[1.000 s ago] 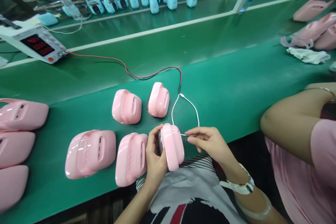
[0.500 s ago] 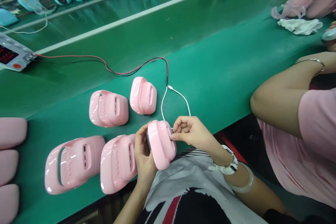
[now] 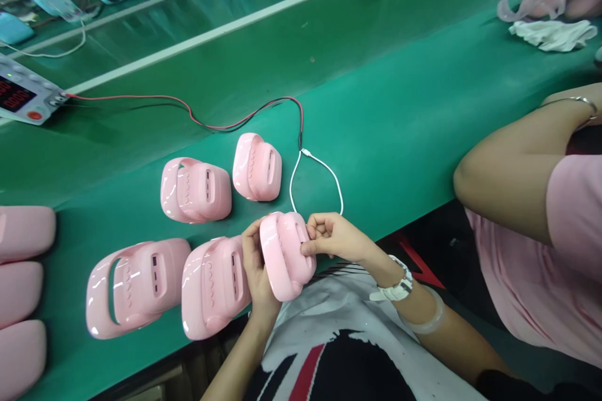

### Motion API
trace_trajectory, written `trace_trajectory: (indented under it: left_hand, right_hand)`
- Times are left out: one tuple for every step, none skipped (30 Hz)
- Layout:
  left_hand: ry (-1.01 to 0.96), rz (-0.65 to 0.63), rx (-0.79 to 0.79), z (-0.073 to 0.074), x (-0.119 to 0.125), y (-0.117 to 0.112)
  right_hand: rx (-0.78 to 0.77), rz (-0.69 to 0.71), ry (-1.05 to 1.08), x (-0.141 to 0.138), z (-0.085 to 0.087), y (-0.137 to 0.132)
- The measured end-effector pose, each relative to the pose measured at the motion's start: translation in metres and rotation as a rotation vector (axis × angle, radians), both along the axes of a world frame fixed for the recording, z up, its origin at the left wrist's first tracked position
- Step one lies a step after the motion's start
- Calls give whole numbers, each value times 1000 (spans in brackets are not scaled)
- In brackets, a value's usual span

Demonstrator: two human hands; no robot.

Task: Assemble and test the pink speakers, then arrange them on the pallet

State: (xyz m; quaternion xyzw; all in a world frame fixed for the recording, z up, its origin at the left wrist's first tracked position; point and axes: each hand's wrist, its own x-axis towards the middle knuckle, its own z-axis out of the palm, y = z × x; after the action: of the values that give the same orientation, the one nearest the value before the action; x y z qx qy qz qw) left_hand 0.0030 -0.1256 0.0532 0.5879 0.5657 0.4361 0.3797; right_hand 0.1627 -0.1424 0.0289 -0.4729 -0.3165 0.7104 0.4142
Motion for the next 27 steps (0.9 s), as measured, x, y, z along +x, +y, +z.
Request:
trace_trajectory:
  left_hand:
    - [-27,-20,2,0,1,0]
    - [-52,-47,6,0,2,0]
    - [-66,-64,9,0,2,0]
    - [-68,-72,12,0,3,0]
    - [-64,-75,10,-1,2,0]
    - [-57,-74,5,-1,2,1]
    - [-50,-71,1,-1,2,1]
    - [-45,-71,3,-1,1,1]
    - [-41,-75,6,-1,1,1]
    - [-38,-83,7,-1,0,1]
    - [-34,-89,4,0,0,1]
    - [-31,-93,1,0,0,1]
    - [-30,-96,-3,1,0,1]
    - [-31,-97,-7,1,1,0]
    - [-32,-97,-9,1,1,0]
    - [-36,-95,-5,1,1,-1]
    - [-41,-94,-1,2,2,-1]
    - [-47,-94,4,2,2,-2]
    - [-50,-96,5,3,2,-2]
    - [-55,-101,7,4,2,-3]
    - [-61,-113,3,5,2,-3]
    - [-68,-127,-7,6,1,-3]
    - [-71,-144,-22,7,0,-3]
    - [-75,-163,-41,8,-1,-2]
    - [-81,-177,-60,9,-3,-2]
    - [-88,-186,-77,9,-5,-1]
    - [-96,-193,-94,8,-6,0]
  right_hand:
    - [-8,-5,15,0,-1,-1]
    - [-17,0,37,1,-1,-2]
    - [-23,12,66,2,0,-2]
    - [-27,30,100,4,1,-1]
    - [-30,49,131,6,2,0]
    - [-33,63,155,8,2,1]
    - [-35,74,168,10,3,2]
    - [-37,79,173,11,3,3]
    - [-39,82,172,12,2,3]
    - [-44,80,168,11,2,4]
    - [-49,76,162,11,1,4]
    - [-57,73,155,11,1,5]
    - [-64,70,148,10,2,6]
    - [-71,68,138,10,3,7]
    - [-74,68,121,10,4,8]
    - [-70,73,98,11,6,9]
    - [-59,84,66,12,8,11]
    - [-41,101,28,12,10,13]
    - [-22,126,-8,14,12,15]
    - [-5,153,-40,15,13,17]
    - [7,179,-64,16,14,19]
    - [14,199,-75,16,14,20]
    - [15,211,-71,17,14,21]
    - [12,219,-52,18,13,21]
    - [10,229,-25,19,12,21]
    - [12,249,4,21,12,21]
    - [15,276,28,22,11,22]
